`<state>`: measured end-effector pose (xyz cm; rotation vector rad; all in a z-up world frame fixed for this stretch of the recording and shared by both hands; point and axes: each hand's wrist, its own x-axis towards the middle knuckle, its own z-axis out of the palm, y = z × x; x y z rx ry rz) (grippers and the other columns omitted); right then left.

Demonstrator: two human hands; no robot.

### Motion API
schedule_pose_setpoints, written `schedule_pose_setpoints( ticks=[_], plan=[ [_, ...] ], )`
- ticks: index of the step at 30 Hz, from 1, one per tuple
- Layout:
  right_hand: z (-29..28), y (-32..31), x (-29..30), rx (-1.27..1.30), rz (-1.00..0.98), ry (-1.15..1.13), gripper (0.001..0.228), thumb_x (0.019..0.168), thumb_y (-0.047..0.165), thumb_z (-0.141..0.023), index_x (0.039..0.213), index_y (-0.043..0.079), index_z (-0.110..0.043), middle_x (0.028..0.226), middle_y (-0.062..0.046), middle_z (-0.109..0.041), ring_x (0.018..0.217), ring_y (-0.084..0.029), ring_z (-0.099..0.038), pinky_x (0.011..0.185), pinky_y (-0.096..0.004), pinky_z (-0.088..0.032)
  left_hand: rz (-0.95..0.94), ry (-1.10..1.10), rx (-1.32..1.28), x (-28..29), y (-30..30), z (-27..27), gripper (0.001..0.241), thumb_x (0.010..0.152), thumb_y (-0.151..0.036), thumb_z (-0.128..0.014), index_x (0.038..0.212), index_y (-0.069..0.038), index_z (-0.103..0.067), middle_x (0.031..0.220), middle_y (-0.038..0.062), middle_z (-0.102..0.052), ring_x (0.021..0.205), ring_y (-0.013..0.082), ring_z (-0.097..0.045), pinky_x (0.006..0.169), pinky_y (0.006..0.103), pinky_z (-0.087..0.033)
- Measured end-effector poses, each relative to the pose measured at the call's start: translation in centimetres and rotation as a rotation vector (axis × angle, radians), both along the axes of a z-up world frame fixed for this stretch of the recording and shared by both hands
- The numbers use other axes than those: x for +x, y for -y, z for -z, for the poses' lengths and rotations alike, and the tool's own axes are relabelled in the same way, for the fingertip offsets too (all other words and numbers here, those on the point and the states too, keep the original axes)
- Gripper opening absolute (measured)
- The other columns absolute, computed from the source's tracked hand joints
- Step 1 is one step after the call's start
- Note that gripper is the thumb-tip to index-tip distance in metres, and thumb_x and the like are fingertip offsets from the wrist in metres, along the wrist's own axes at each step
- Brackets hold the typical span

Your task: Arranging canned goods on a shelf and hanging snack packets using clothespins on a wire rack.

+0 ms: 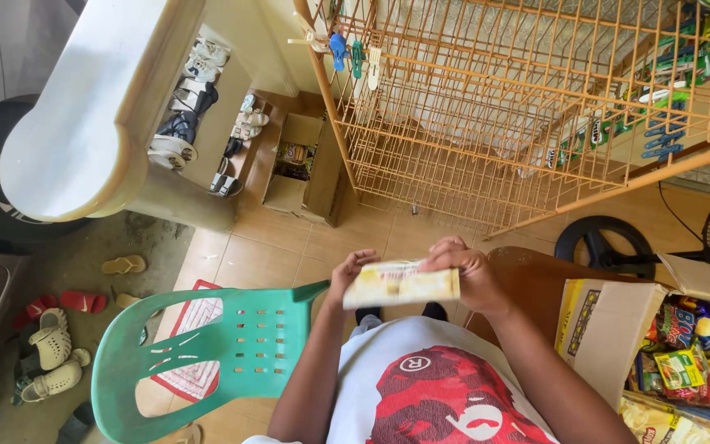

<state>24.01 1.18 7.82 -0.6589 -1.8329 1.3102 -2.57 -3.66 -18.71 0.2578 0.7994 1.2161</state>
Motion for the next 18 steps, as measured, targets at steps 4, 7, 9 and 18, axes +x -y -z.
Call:
schedule_pose_setpoints(
  ticks=[4,7,9,18],
  plan=[
    [-2.4,0.4,-0.7,0.019,-0.155,0.091,0.007,0.078,0.012,-0.087,0.082,0.016,-0.085,0.087,0.004,-0.080,0.097,-0.016,-0.065,0.112,-0.039,-0.036,0.222,0.146,-0.203,1.4,-0.3,-10.5,0.067,0.099,-0.052,-0.041,0.128,0.006,-0.056,0.117,0.021,-0.070,0.108,0.0279,-0.069,0.098,0.0410,-0.053],
    [-2.6,0.6,-1.2,0.009,-0.224,0.130,0.008,0.078,0.012,-0.082,0.080,0.019,-0.085,0.087,0.004,-0.079,0.119,-0.021,-0.054,0.111,-0.039,-0.034,0.279,0.209,-0.274,2.2,-1.2,-13.3,0.066,0.097,-0.054,-0.046,0.127,0.004,-0.060,0.118,0.019,-0.072,0.105,0.0269,-0.070,0.094,0.0400,-0.055],
    [-1.7,0.7,-0.8,-0.119,-0.268,0.163,0.012,0.082,0.011,-0.078,0.082,0.020,-0.085,0.090,0.005,-0.081,0.119,-0.021,-0.055,0.111,-0.038,-0.037,0.276,-0.117,-0.164,2.6,-1.9,-9.0,0.038,0.094,-0.025,-0.064,0.121,0.003,-0.063,0.115,0.017,-0.071,0.102,0.0241,-0.070,0.088,0.0367,-0.057],
    [2.3,0.2,1.0,0.067,-0.105,0.498,0.015,0.063,0.000,-0.083,0.069,0.013,-0.080,0.131,-0.005,-0.066,0.118,-0.026,-0.051,0.105,-0.039,-0.037,-0.094,-0.557,0.044,2.1,-3.1,-13.2,0.037,0.093,0.005,-0.059,0.129,-0.006,-0.059,0.113,0.007,-0.072,0.093,0.0147,-0.066,0.073,0.0317,-0.051]
  ],
)
